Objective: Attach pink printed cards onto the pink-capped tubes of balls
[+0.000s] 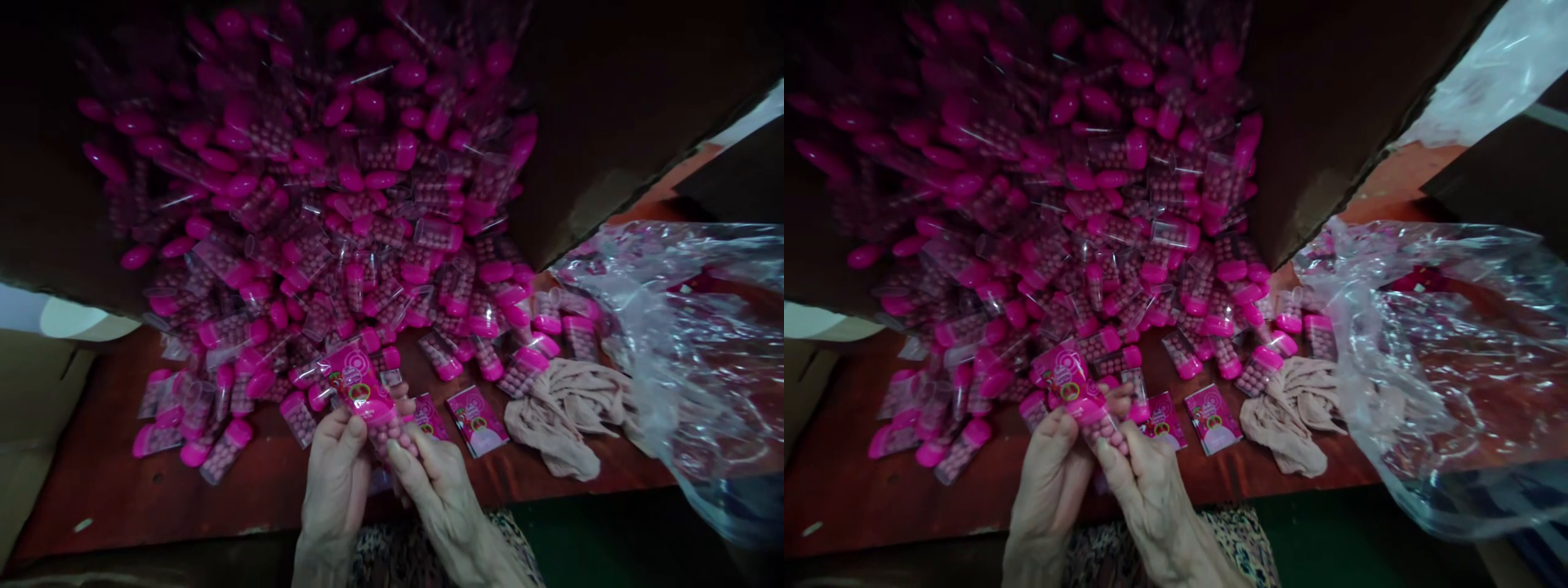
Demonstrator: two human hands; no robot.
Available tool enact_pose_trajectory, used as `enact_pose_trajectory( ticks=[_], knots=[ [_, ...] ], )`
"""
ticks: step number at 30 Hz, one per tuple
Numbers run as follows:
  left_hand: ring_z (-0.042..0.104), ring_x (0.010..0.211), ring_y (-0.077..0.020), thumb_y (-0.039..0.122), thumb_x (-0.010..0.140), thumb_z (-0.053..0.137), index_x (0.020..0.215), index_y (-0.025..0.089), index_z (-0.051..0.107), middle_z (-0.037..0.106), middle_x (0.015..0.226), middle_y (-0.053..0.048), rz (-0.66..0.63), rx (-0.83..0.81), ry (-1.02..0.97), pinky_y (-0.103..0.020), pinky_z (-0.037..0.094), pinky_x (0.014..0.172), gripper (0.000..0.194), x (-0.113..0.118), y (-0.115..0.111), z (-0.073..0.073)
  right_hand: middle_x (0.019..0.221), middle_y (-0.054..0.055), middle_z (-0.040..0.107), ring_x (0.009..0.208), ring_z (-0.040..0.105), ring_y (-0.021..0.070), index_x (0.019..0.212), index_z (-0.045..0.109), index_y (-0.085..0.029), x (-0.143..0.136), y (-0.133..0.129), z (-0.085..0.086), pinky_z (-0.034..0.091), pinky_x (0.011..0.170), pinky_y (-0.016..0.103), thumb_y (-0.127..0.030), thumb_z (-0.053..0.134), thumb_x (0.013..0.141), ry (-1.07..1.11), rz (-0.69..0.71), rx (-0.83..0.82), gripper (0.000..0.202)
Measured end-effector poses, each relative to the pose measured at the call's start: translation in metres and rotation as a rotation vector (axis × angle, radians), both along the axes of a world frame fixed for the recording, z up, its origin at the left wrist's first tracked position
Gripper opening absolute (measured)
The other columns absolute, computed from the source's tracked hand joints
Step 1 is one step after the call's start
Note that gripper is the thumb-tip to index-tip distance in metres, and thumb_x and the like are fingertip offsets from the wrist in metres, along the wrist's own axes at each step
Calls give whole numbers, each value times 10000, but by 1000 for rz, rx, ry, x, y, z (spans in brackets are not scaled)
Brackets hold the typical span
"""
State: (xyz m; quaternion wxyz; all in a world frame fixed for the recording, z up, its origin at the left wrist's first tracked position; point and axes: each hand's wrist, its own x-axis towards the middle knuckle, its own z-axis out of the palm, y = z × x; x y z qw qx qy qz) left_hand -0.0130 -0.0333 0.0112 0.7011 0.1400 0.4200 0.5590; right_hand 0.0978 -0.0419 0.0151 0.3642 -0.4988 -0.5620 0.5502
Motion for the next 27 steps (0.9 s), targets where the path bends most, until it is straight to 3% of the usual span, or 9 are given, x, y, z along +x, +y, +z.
enact_pose_trajectory(
  ticks=[4,9,16,20,24,27],
  knots=[
    [668,745,-228,277,721,671,831,164,717,724,748,-95,41,21,57,-362,521,728,164,0,0,1,530,-48,401,442,387,84,648,385,-210,-1,0,-2,308,438,200,-365,356,914,-54,-20,44,309],
    [666,736,-224,312,709,680,822,161,719,726,773,-104,14,3,13,-351,520,721,193,7,-4,5,545,-42,434,452,408,88,664,406,-207,-1,-7,-7,315,450,204,-340,371,907,-74,-61,82,279],
    [663,681,-193,303,728,665,833,166,716,723,739,-85,78,-17,77,-314,522,689,180,10,-12,2,503,-49,406,437,421,92,645,415,-207,-3,-10,-1,342,442,196,-369,339,924,-22,-50,-34,331],
    [657,677,-176,291,772,617,887,162,709,714,718,-78,107,-47,140,-287,518,679,196,12,-19,0,561,-38,416,461,415,91,684,438,-201,-6,-13,-7,340,445,197,-344,354,914,-52,-94,86,284],
    [649,674,-176,292,683,705,828,164,709,704,712,-65,128,-40,139,-284,518,674,193,7,-16,2,565,-40,424,457,416,85,682,420,-203,-5,-10,-11,323,438,194,-300,360,908,-69,-30,160,252],
    [642,684,-196,400,627,730,841,153,701,697,743,-83,96,7,89,-308,524,658,328,0,-10,2,566,-38,436,472,423,91,687,421,-204,-2,-5,-9,329,459,202,-308,354,911,-122,46,128,256]
  ],
)
